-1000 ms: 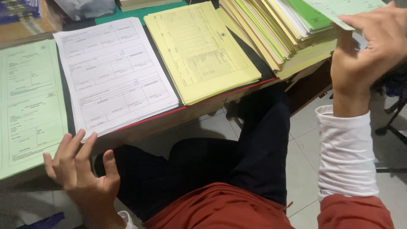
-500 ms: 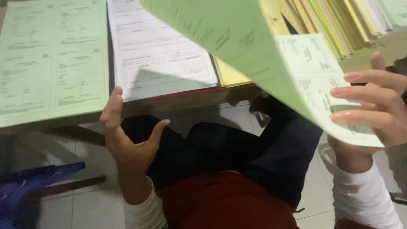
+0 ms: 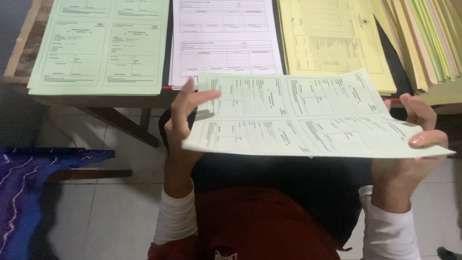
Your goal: Sorting and organizing stacks of printed forms on a desk
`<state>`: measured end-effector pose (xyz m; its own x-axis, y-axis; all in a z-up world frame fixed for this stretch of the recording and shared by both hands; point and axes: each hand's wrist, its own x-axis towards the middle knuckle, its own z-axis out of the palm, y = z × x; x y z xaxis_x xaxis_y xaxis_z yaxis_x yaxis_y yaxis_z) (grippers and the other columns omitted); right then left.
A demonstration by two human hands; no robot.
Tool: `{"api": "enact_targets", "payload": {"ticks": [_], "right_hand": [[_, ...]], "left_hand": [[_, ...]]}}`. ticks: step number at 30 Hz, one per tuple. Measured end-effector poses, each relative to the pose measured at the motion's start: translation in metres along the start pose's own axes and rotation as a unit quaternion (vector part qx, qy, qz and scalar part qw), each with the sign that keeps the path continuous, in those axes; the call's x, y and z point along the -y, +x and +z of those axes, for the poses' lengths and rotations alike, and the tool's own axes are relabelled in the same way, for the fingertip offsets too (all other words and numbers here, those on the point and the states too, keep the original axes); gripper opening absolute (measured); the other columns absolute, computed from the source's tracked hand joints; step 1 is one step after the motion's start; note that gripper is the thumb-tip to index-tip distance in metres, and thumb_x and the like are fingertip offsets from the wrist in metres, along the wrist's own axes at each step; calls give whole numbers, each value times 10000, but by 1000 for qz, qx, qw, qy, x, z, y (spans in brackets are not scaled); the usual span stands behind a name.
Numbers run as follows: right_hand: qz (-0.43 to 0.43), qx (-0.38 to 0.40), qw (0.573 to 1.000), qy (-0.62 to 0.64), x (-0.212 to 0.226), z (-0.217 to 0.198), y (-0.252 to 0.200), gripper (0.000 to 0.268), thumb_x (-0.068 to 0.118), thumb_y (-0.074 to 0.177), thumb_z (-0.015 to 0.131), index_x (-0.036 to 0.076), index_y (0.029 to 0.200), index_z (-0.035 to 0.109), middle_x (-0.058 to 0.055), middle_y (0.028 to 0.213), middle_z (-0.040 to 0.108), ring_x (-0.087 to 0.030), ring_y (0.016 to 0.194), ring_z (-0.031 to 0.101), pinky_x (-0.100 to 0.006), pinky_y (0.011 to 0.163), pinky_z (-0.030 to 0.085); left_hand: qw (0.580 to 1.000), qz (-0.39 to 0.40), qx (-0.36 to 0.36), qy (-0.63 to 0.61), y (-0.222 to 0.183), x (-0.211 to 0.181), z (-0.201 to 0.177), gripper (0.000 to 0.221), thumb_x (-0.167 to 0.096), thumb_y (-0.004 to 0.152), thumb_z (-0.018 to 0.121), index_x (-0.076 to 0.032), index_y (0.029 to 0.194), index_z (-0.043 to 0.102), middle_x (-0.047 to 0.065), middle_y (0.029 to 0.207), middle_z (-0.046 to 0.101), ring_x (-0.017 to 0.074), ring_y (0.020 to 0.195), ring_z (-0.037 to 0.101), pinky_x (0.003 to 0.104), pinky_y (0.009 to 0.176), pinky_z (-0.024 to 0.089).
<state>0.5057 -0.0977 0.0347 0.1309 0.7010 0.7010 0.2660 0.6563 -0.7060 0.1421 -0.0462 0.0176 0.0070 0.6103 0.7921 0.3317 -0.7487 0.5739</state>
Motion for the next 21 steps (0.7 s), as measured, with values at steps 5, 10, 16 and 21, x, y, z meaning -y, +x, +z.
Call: {"api": "enact_targets", "payload": {"ticks": [5,10,16,21], "right_hand": [[52,-85,994,-40,-10,8,-1,284,-32,1176,495,195,1005,474,-184,1575,540,-280,1438,540,-326,1170,533],[66,-81,993,-59,-29,15,-21,280,-68,1065,558,89,1284,484,-227,1469,493,-306,1320,562,-450,1181,517],[180,-64,975,-110,-140,-10,-91,259,-120,1103,550,-44,1348,514,-206,1205,639,-250,1053,664,-301,995,551],[171,-18,976,-131,-123,9,-92,286,-120,1085,594,-56,1355,523,-207,1157,657,-236,1009,658,-304,945,535]], "left_hand": [[988,142,-1,65,-4,32,-16,119,9,943,791,-45,1037,741,136,1005,812,222,956,813,419,1111,528],[919,313,-1,238,9,40,-88,235,77,930,875,57,1085,699,237,1058,792,322,1009,798,379,1101,503],[861,138,-201,447,3,3,-118,146,-27,1055,647,63,1005,750,229,976,799,359,944,785,553,1027,537],[858,48,-215,464,-1,21,-128,200,-51,1053,564,52,1088,732,213,1068,766,370,1045,727,576,1077,481]]}}
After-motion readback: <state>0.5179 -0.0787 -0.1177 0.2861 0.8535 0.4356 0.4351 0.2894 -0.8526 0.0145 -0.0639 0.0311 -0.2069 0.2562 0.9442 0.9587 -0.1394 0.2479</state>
